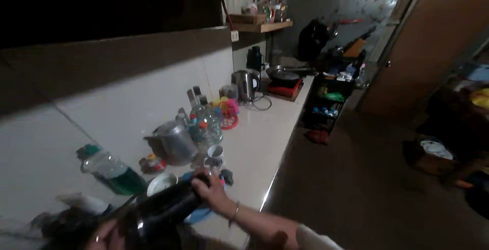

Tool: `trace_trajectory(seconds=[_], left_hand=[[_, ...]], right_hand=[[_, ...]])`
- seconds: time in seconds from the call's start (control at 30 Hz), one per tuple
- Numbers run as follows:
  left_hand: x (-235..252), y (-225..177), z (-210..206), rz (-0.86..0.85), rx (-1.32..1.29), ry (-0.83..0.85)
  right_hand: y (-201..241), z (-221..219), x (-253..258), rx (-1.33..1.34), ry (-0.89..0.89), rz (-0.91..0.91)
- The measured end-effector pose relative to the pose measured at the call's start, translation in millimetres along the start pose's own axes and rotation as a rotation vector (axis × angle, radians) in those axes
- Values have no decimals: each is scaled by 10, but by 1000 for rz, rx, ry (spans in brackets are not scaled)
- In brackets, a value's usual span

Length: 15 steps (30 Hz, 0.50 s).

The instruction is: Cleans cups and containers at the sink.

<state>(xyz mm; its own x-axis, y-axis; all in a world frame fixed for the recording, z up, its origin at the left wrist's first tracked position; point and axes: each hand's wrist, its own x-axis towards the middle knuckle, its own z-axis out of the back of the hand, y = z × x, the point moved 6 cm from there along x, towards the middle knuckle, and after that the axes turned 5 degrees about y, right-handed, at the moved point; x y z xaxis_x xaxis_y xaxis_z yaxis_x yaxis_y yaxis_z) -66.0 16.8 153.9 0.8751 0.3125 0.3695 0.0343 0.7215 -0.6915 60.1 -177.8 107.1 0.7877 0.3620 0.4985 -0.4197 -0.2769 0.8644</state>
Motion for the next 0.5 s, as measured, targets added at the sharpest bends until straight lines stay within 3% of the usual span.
trace_trajectory(seconds=[0.1, 0.2, 0.27, 0.37, 0.43, 0.5], left_hand=[[-6, 8, 104, -188, 147, -3], [-186, 199, 11, -155, 221, 149], [-445, 481, -233, -88, 243, 300], [-843, 893, -630, -88, 265, 349], [-1008, 1086, -793, 29, 204, 324], [-1127, 1296, -906, 85, 139, 144]], right_hand=[[-71, 19, -40, 38, 428, -232], [-428, -93, -326, -45, 777, -370], [-707, -231, -616, -109, 905, -378], [-1043, -476, -966, -211, 1004, -344], [-1242, -603, -1113, -357, 1010, -311], [-1382, -689, -1174, -536, 1023, -319]])
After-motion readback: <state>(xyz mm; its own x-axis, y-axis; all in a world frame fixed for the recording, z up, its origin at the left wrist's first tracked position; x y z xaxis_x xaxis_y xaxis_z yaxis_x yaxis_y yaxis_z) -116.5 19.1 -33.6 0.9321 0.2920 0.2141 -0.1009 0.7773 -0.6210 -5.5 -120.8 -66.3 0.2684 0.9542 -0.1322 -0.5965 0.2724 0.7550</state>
